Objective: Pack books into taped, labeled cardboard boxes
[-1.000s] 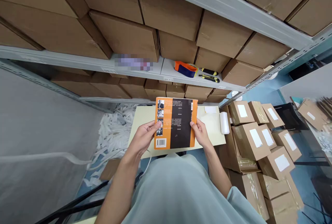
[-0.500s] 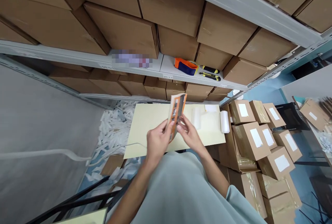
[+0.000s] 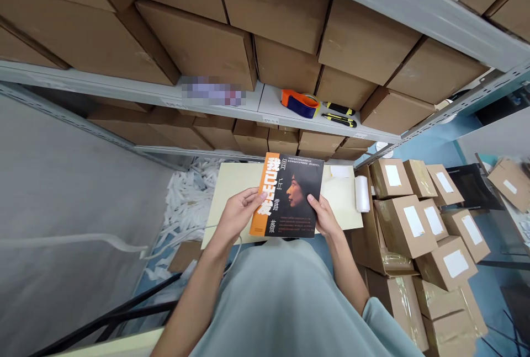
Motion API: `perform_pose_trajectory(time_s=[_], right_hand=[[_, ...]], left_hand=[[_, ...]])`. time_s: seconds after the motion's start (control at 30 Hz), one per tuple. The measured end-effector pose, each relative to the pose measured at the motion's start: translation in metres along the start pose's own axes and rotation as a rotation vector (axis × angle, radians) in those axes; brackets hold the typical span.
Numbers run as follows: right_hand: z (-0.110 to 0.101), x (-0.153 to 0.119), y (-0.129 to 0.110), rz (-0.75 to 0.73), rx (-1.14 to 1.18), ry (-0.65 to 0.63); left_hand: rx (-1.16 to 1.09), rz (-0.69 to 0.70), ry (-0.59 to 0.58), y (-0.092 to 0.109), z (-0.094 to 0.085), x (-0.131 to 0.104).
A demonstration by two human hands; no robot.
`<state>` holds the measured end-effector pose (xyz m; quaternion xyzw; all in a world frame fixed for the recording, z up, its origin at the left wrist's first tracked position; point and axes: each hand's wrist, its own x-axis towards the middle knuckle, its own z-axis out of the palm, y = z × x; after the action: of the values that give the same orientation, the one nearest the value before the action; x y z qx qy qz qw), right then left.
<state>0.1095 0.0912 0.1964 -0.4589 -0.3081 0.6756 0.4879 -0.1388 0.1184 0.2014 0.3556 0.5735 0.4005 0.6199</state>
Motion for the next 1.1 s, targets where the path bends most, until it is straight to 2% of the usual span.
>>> perform_pose_trajectory(time_s=[0.17,0.33,0.47,0.5,0.63,0.73,0.87,0.97,1.03,1.1], right_hand=[[-0.003,0.007,0.009,-0.032,-0.066,0.031],[-0.007,0.011,0.011,-0.081,-0.188,0.051],[0.004,0.005,0.007,-0.177,-0.343,0.051],[0.008,0.003,0.007,-0.195,-0.399,0.062],[0.024,-0.005,0.008,-0.174,-0.609,0.082],[0.029,-0.01,0.006,-0.15,-0.689,0.039],[0.03,-0.013,-0.001,-0.202,-0.697,-0.041],[0.027,-0.014,-0.004,-0.216,-0.682,-0.086],[0.021,-0.011,-0.004,-0.191,-0.645,-0.093],[0.012,-0.005,-0.003,-0.18,-0.588,-0.072]], left_hand=[[-0.06,0.055,0.086,-0.002,0.011,-0.01],[0.015,0.092,0.11,-0.006,0.009,-0.009],[0.191,0.24,0.296,-0.007,0.022,-0.015],[0.207,0.264,0.288,-0.007,0.03,-0.018],[0.123,0.206,0.023,-0.011,0.063,-0.032],[0.078,0.192,0.051,-0.013,0.076,-0.038],[0.071,0.2,0.103,-0.013,0.073,-0.037],[0.107,0.189,0.077,-0.012,0.067,-0.033],[0.107,0.182,0.059,-0.012,0.06,-0.026],[0.088,0.174,0.1,-0.013,0.046,-0.017]])
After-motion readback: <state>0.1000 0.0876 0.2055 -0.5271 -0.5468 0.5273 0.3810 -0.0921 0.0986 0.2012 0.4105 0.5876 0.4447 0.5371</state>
